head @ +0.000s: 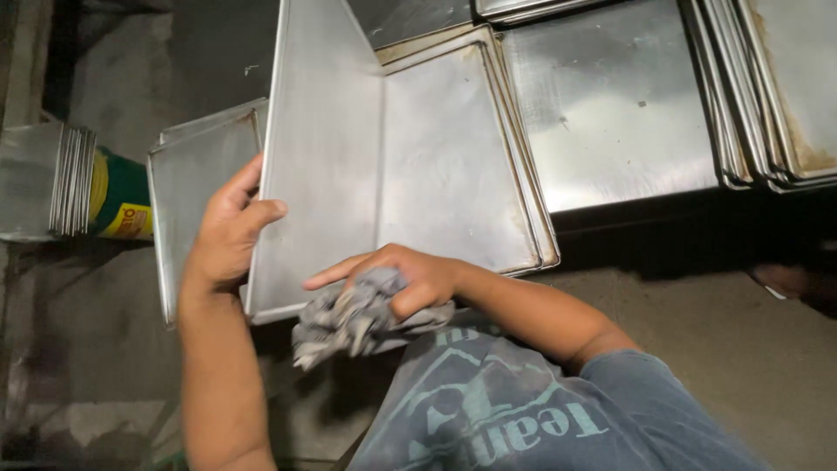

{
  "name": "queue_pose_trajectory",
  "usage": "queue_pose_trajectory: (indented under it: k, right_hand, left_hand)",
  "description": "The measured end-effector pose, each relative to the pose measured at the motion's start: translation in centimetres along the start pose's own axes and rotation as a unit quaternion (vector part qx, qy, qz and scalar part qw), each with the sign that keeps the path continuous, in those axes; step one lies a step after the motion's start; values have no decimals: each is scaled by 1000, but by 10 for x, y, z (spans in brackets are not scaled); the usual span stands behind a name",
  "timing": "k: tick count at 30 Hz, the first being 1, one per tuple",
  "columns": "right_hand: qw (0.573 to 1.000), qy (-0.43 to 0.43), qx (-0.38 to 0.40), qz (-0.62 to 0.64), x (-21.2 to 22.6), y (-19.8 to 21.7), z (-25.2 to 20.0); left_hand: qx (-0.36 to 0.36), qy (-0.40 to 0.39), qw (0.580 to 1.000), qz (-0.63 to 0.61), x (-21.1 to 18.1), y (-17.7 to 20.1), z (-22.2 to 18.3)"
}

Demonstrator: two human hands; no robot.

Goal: Wiping down and stacking metal baking trays in a bakery.

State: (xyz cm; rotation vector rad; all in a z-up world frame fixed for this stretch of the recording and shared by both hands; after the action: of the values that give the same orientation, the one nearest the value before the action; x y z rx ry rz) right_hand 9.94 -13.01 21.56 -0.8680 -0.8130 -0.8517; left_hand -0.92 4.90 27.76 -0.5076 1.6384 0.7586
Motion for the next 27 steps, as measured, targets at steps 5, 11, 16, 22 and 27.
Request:
queue_pose_trajectory:
  k: [5, 11, 16, 22, 27]
  right_hand:
    - [964, 127, -214, -91, -40, 104, -66]
    - [589, 232, -424, -648, -39, 245, -168]
    - [796, 61, -549, -246, -27, 249, -99]
    - [619, -45, -324, -714, -91, 167, -33]
    - [643, -139, -144, -740, -154, 42, -16]
  left_hand:
    - [-32, 35, 972, -229, 55, 43, -16]
    - [-177, 133, 948, -228, 264, 58, 9]
    - [-194, 105, 973, -72, 360, 41, 36]
    - [-221, -17, 975, -27, 373, 7, 58]
    - [-264, 7, 964, -11, 383, -27, 57]
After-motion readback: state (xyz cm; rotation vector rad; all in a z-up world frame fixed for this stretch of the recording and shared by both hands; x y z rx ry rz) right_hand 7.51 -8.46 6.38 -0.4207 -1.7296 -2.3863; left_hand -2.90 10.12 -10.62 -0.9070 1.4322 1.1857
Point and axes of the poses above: each hand's wrist, its own z-axis towards the middle knuckle, its own y-axis out of the back of the hand, x = y × z, the point moved 6 cm from there along z, towards the middle knuckle, and after that the axes turned 11 degrees about -x, right-handed, at the moved point
